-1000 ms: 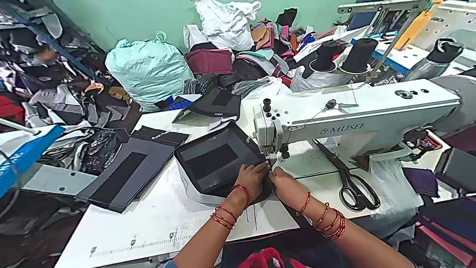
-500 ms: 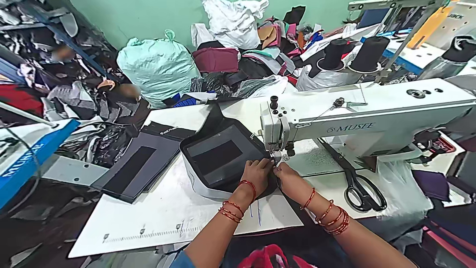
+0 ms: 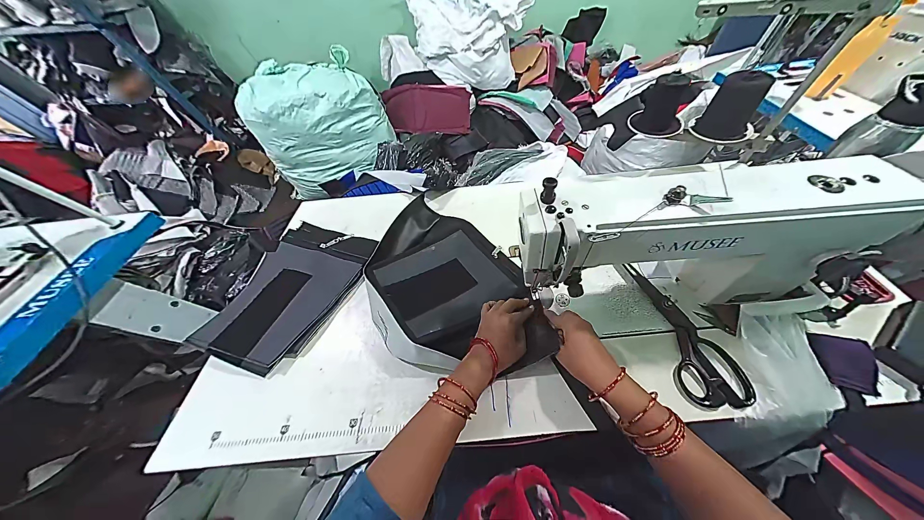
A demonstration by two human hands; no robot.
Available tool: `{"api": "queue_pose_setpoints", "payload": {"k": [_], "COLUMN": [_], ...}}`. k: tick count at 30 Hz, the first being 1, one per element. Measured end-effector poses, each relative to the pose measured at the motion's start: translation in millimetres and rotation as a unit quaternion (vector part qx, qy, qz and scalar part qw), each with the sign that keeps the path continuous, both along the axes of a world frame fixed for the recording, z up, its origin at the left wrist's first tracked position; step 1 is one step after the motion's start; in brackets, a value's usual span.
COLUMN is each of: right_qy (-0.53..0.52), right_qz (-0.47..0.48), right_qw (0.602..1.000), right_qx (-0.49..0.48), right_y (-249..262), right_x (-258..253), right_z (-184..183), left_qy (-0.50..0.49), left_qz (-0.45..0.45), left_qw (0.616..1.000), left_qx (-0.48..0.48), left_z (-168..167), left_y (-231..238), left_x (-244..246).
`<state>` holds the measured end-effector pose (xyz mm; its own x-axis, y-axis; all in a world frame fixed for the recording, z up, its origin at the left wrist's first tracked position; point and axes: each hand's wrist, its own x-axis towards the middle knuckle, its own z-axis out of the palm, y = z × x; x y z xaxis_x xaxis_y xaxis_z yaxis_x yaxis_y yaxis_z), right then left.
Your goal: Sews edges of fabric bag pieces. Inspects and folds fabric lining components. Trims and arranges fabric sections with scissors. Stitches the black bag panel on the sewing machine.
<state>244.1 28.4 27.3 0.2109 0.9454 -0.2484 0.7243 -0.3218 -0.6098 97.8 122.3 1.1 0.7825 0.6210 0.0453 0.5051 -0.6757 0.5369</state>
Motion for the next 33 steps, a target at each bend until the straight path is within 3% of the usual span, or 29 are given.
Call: {"api": "queue_pose_setpoints", "payload": {"k": [3,11,17,27,33], "right_qy": [0.029,0.147,0.152,0.037,0.115], "right_qz": [-0.048,-0.061,-0.057,0.008,-0.012], "right_qw": [0.996,0.986,0.986,0.999,0.993], "right_qx": [0.068,0.056,0.047,0.014,0.036], "right_y": [-9,-10,-13,-17,-20], "right_x": [0,15,16,7,17], "right_z": [-12,-20,-17,-1,-11], "left_qy": [-0.084,0.012,0.066,0.120,0.065], "left_qz": [0.005,-0.009,-0.024,-0.043,-0.066], "left_qw": [0.996,1.000,0.997,0.992,0.995], "left_qx": [0.009,-0.015,-0.017,0.000,0.045], "left_z": [-12,-3,2,9,1], "left_y": [-12,-25,-24,-27,-28], "left_x": [-10,-17,-15,-11,-15]}}
